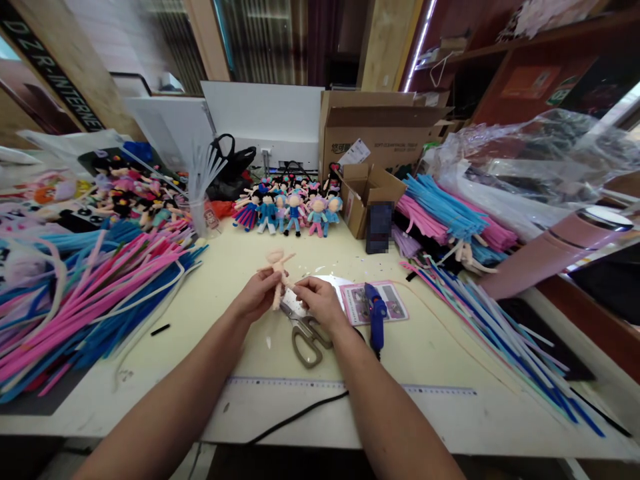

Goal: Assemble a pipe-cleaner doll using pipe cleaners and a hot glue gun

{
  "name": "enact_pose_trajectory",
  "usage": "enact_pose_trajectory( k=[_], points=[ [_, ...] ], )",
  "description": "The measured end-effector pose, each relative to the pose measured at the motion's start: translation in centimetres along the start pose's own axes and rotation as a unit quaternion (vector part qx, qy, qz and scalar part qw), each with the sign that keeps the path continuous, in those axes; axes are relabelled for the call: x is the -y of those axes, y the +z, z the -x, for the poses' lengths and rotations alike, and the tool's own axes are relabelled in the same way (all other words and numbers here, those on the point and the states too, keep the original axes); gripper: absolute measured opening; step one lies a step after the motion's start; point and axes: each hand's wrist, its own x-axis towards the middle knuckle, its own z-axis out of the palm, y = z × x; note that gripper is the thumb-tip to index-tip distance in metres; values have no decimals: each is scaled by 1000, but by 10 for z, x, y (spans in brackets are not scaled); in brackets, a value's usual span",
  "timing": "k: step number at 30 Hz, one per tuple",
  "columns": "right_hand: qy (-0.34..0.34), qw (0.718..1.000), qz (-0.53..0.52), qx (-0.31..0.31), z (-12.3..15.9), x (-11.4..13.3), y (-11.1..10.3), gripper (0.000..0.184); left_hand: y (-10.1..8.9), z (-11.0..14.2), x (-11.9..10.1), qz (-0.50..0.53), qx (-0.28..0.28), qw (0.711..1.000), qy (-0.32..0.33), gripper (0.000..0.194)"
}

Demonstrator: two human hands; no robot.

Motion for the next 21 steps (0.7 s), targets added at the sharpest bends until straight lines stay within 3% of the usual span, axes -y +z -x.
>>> enact_pose_trajectory(
  k=[13, 21],
  points=[
    [-2, 999, -7, -36, 2, -2, 2, 28, -3, -5, 6, -35, -73, 995, 64, 34],
    [-12, 999, 24, -47, 0, -8, -1, 39, -7, -8, 11, -43, -71, 995, 50, 38]
  ],
)
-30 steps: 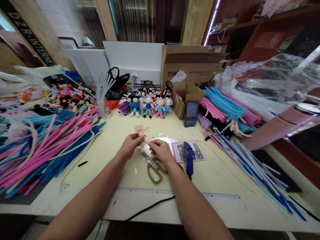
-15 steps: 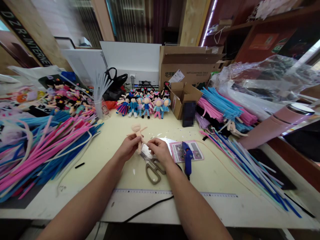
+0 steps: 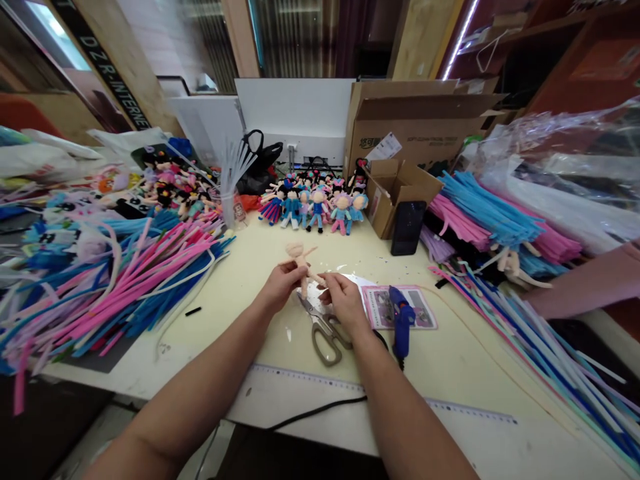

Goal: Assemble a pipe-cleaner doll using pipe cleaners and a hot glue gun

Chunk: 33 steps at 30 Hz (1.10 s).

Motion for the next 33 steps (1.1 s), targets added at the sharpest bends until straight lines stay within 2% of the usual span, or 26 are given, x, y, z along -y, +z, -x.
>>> enact_pose_trajectory(
  k=[5, 14, 18, 23, 28, 33],
  points=[
    [-6, 1000, 8, -15, -2, -2, -3, 45, 0, 0, 0, -4, 0, 1000, -3, 39],
    [-37, 997, 71, 10, 6, 2, 6, 31, 6, 7, -3, -42, 45, 997, 39, 33],
    [-60, 993, 95, 20, 8, -1, 7, 33, 8, 7, -6, -37, 33, 998, 44, 34],
    [-122, 974, 193, 15, 10, -1, 4, 29, 6, 4, -6, -47, -12, 998, 50, 32],
    [-133, 956, 262, 2, 11, 3, 4, 21, 6, 4, -4, -45, -4, 997, 57, 29],
    [-137, 956, 259, -16, 11, 5, 4, 20, 7, 6, -3, -57, -1, 995, 84, 25]
  ],
)
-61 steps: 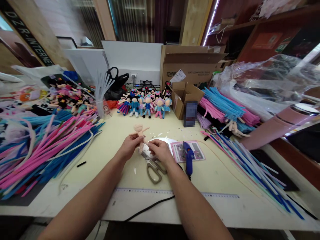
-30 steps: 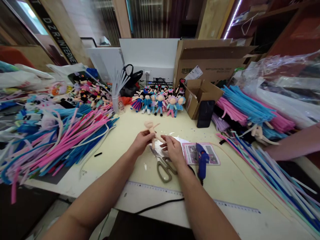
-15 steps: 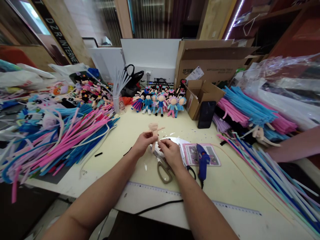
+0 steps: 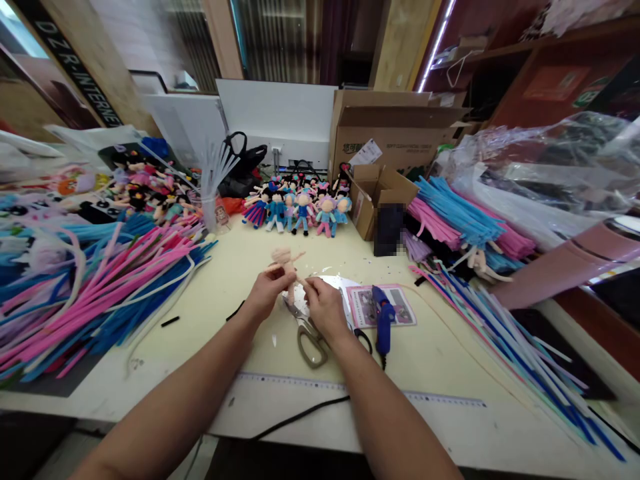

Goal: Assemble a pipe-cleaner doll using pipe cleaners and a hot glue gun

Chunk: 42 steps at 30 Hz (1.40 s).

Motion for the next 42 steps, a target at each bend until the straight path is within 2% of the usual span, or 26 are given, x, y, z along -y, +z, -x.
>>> enact_pose_trajectory(
  k=[3, 6, 10, 13, 16, 19, 22, 25, 31, 35, 38, 42],
  points=[
    [5, 1000, -30, 1, -1, -2, 1, 20, 0, 0, 0, 10, -8, 1000, -1, 25],
    [15, 999, -52, 10, -1, -4, 2, 23, -1, -2, 1, 23, -21, 999, -30, 29],
    [18, 998, -55, 19, -1, -2, -2, 28, -3, -4, 1, 61, -8, 996, -71, 38],
    [-5, 998, -63, -27, -2, 1, -6, 35, -5, -4, 2, 77, 3, 992, -98, 43],
    [-35, 996, -47, -63, -3, 1, -10, 32, -6, -4, 4, 69, 17, 991, -110, 44],
    [-28, 996, -65, -56, -5, -1, -11, 32, -6, -3, 7, 53, 44, 992, -105, 43],
    [27, 989, -137, -53, -6, -3, -9, 28, -4, -1, 5, 42, 82, 991, -94, 41],
    [74, 974, -207, -56, -8, -5, -8, 32, 0, 3, 0, 39, 121, 988, -87, 43],
    [94, 955, -274, -59, -11, -6, -9, 36, 7, 12, -9, -19, 176, 979, -100, 35],
    [99, 944, -307, -64, -11, -4, -11, 45, 9, 17, -16, -49, 202, 974, -85, 29],
    [79, 949, -302, -43, -11, -2, -15, 56, 8, 19, -19, -81, 226, 967, -81, 28],
    [65, 954, -289, 40, -10, -1, -19, 53, 8, 19, -17, -100, 264, 957, -68, 30]
  ],
)
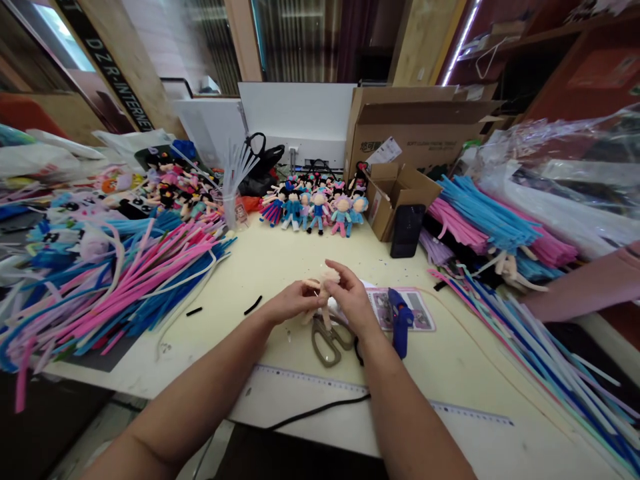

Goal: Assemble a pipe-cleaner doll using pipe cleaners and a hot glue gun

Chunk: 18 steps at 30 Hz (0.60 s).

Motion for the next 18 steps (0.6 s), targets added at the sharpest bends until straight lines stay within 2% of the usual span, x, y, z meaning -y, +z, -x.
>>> enact_pose_trajectory(
  k=[4, 8, 13, 18],
  points=[
    [-6, 1000, 6, 25, 1, 0, -2, 43, 0, -1, 2, 0, -19, 1000, 12, 33],
    [-39, 998, -25, 48, 2, 5, -7, 34, -2, 0, -1, -9, 13, 1000, 3, 33],
    [-10, 994, 30, 104, 4, 9, -16, 43, -2, 2, -6, 27, 36, 999, -3, 32],
    [11, 995, -1, 94, 0, 2, -21, 50, 1, 2, -7, 58, 4, 998, -15, 36]
  ],
)
